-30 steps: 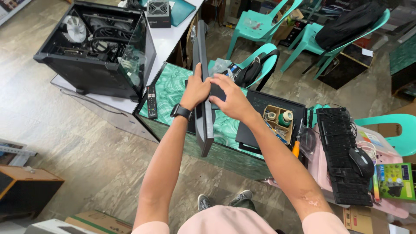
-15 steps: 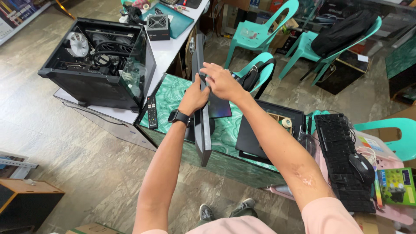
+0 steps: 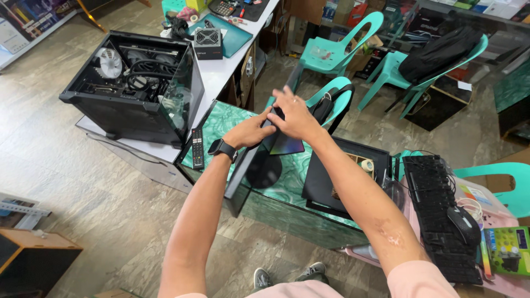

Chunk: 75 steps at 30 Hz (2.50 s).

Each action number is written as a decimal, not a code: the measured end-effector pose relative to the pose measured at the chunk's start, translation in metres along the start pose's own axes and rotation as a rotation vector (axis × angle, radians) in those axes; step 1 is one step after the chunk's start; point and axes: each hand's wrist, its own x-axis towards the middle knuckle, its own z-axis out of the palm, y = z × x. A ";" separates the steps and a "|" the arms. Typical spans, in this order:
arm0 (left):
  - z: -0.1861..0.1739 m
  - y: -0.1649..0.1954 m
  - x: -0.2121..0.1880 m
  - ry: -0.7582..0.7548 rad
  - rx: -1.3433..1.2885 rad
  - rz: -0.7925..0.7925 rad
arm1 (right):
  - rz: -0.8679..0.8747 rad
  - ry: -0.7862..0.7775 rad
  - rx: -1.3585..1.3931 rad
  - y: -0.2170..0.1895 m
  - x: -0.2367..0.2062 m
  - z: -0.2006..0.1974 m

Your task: The person flips a monitor face-down on the workbench, attaches its round base stand to the back, and arranges the power and video cables. They then move to an open computer case and plug cables into the ports on the rear panel.

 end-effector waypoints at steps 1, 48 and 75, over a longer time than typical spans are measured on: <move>-0.001 0.000 0.001 -0.036 -0.002 -0.025 | 0.059 -0.041 -0.018 0.000 -0.003 -0.002; -0.044 0.036 -0.045 0.308 0.617 0.247 | 0.208 0.158 -0.500 -0.051 -0.034 -0.005; -0.012 0.057 -0.038 0.304 0.569 0.440 | 0.329 0.441 -0.522 -0.046 -0.092 -0.026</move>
